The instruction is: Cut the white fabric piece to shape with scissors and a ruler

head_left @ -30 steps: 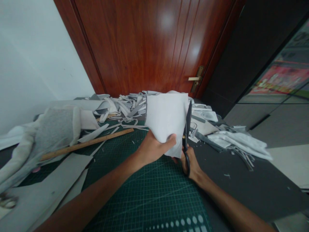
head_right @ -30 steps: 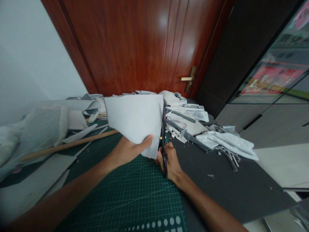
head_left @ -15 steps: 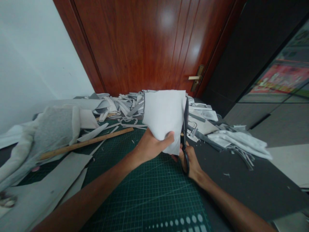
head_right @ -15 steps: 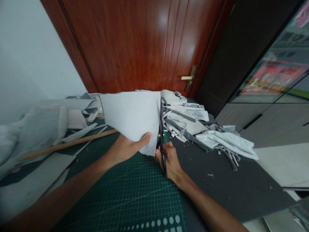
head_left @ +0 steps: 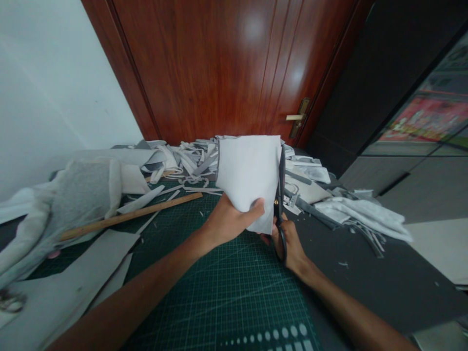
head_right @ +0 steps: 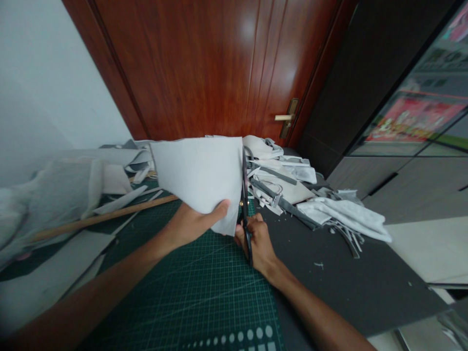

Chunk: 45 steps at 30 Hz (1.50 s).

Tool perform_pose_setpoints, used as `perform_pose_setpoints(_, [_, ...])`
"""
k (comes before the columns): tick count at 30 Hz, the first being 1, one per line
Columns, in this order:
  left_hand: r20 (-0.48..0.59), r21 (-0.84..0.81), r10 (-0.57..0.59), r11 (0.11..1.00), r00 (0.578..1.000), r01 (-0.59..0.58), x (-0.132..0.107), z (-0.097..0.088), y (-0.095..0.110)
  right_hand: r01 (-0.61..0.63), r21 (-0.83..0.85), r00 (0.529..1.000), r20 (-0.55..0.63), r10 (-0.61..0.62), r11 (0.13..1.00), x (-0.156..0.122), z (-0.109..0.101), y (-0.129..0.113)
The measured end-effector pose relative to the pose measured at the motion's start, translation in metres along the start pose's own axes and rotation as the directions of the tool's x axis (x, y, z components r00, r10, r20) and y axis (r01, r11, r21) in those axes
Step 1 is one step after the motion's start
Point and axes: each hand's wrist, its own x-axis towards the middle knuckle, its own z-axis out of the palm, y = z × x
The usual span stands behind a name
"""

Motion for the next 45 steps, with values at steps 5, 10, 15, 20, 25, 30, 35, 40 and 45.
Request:
perform_pose_setpoints(5, [-0.017, 0.016, 0.006, 1.000, 1.000, -0.006, 0.000, 0.000, 0.004, 0.046, -0.010, 0.999, -0.005, -0.046, 0.999, 0.000, 0.000, 0.001])
perform_pose_setpoints(10, [-0.021, -0.004, 0.010, 1.000, 1.000, -0.010, 0.000, -0.001, 0.004, 0.053, -0.039, 0.998, -0.016, -0.053, 0.998, 0.002, -0.002, -0.003])
perform_pose_setpoints(15, [-0.026, 0.008, 0.003, 1.000, 1.000, -0.003, 0.000, -0.001, 0.004, 0.065, -0.049, 0.998, -0.023, -0.066, 0.997, 0.002, -0.003, -0.005])
perform_pose_setpoints(20, [-0.013, 0.002, -0.007, 1.000, 1.000, 0.007, 0.000, -0.001, 0.005, 0.080, -0.059, 0.997, -0.017, -0.082, 0.995, 0.003, -0.004, -0.007])
perform_pose_setpoints(25, [-0.024, -0.004, -0.018, 1.000, 1.000, 0.018, 0.000, -0.002, 0.006, 0.067, -0.071, 0.996, -0.051, -0.071, 0.995, 0.003, -0.005, -0.007])
perform_pose_setpoints(30, [-0.022, 0.007, -0.002, 1.000, 1.000, 0.003, 0.001, -0.004, 0.007, -0.003, 0.000, 0.999, -0.043, 0.003, 1.000, 0.000, -0.003, 0.002])
perform_pose_setpoints(35, [-0.028, 0.014, -0.007, 1.000, 1.000, 0.007, 0.001, -0.005, 0.006, 0.014, -0.026, 0.999, -0.048, -0.015, 1.000, 0.002, -0.005, -0.005])
perform_pose_setpoints(40, [0.008, 0.010, -0.025, 1.000, 1.000, 0.025, 0.000, -0.004, 0.004, 0.046, -0.051, 0.998, -0.050, -0.049, 0.998, 0.004, -0.007, -0.014])
perform_pose_setpoints(45, [-0.015, 0.032, 0.004, 0.999, 1.000, -0.004, 0.000, -0.003, 0.005, 0.030, -0.032, 0.998, -0.062, -0.031, 0.999, 0.003, -0.005, -0.009])
